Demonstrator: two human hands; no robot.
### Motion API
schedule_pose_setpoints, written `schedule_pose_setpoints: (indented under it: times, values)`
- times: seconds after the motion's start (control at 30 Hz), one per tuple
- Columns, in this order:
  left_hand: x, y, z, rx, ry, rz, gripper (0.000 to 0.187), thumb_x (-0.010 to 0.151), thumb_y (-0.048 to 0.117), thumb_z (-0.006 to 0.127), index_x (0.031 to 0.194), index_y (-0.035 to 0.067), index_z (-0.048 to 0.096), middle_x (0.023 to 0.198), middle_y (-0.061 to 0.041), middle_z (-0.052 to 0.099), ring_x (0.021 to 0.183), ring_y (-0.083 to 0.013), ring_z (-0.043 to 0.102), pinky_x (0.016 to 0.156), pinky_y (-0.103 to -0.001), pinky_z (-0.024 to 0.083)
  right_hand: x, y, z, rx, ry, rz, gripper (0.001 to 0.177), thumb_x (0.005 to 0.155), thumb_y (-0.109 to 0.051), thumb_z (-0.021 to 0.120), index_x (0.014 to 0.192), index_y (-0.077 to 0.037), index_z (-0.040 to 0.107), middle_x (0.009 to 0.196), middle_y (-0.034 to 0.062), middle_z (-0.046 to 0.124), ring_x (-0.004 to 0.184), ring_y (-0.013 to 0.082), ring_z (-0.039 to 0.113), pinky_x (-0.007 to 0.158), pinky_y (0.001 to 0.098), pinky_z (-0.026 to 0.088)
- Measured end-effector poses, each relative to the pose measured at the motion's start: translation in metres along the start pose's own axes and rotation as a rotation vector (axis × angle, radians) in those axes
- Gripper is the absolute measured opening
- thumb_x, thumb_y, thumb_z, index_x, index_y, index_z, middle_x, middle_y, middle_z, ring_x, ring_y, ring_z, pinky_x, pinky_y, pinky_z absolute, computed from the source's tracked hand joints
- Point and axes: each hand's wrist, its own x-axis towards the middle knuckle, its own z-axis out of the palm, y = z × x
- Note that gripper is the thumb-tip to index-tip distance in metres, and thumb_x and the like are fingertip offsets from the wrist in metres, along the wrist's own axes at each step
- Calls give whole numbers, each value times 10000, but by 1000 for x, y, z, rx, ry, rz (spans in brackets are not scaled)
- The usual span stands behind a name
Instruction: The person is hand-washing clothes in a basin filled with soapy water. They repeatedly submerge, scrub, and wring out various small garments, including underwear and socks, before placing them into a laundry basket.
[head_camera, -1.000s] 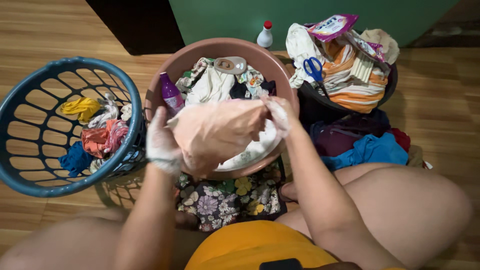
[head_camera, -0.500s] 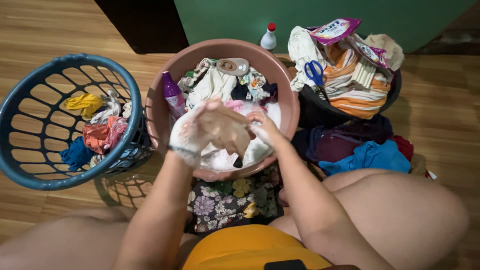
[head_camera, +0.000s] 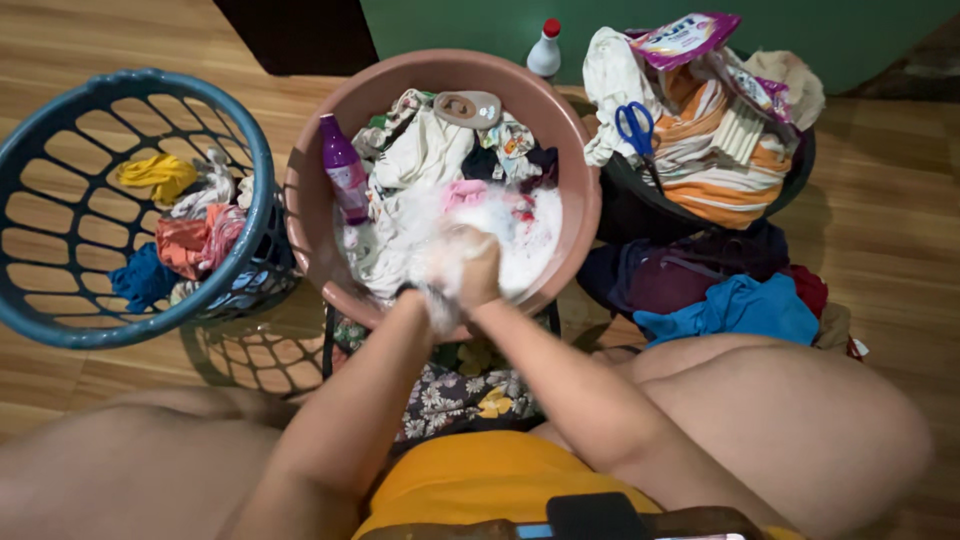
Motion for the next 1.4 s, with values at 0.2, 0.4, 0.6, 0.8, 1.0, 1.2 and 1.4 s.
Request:
schedule_pose_setpoints:
  times: [0.2,0.4,0.6,0.8,1.0,1.2,1.4]
  values:
    - [-7,-6,-10,-21,40,16,424,957,312,557,1266,26,596,1142,-151,709,1042,-285,687,944,-427,541,4,-19,-7,-769,-29,-429,131,949,-107,641,1004,0,693,926,177,719,838,323,685,834,400,551]
    - [-8,7,-12,-31,28,6,445,951,327,532,1277,26,580,1148,-161,706,1046,-299,684,949,-444,532,3,-32,2,-556,-117,-422,216,1018,-102,512,1036,12,694,965,195,726,891,322,690,882,391,548]
    - [2,0,-22,-59,28,5,467,946,341,506,1287,26,563,1155,-170,704,1049,-312,682,954,-460,522,-3,-58,11,-526,-75,-296,264,1020,-128,471,960,34,670,914,212,715,864,344,686,851,412,546]
    - [-5,10,-17,-41,20,-2,489,941,355,480,1297,27,547,1161,-179,701,1052,-326,679,958,-476,513,-3,-66,18,-703,-146,-468,210,940,-128,536,965,37,662,885,234,686,838,402,667,781,441,541]
    - [-59,46,-4,-88,-122,-65,512,936,370,454,1308,27,531,1168,-188,699,1055,-340,677,963,-493,504,50,4,-41,-241,31,295,333,979,-223,445,1011,-9,698,826,141,704,706,288,630,618,390,480]
    - [-68,48,14,59,-37,-134,534,931,384,428,1318,27,514,1174,-197,696,1058,-353,675,967,-509,494,49,-12,2,80,-343,434,290,1018,-260,540,1087,-17,682,886,83,661,819,204,610,750,292,508]
    - [-121,111,81,-778,3,-217,556,925,398,402,1329,27,498,1181,-206,694,1061,-367,672,972,-525,485,28,-40,-19,-257,-401,272,450,832,-90,695,1270,-119,596,1111,-19,672,1036,112,644,879,254,535]
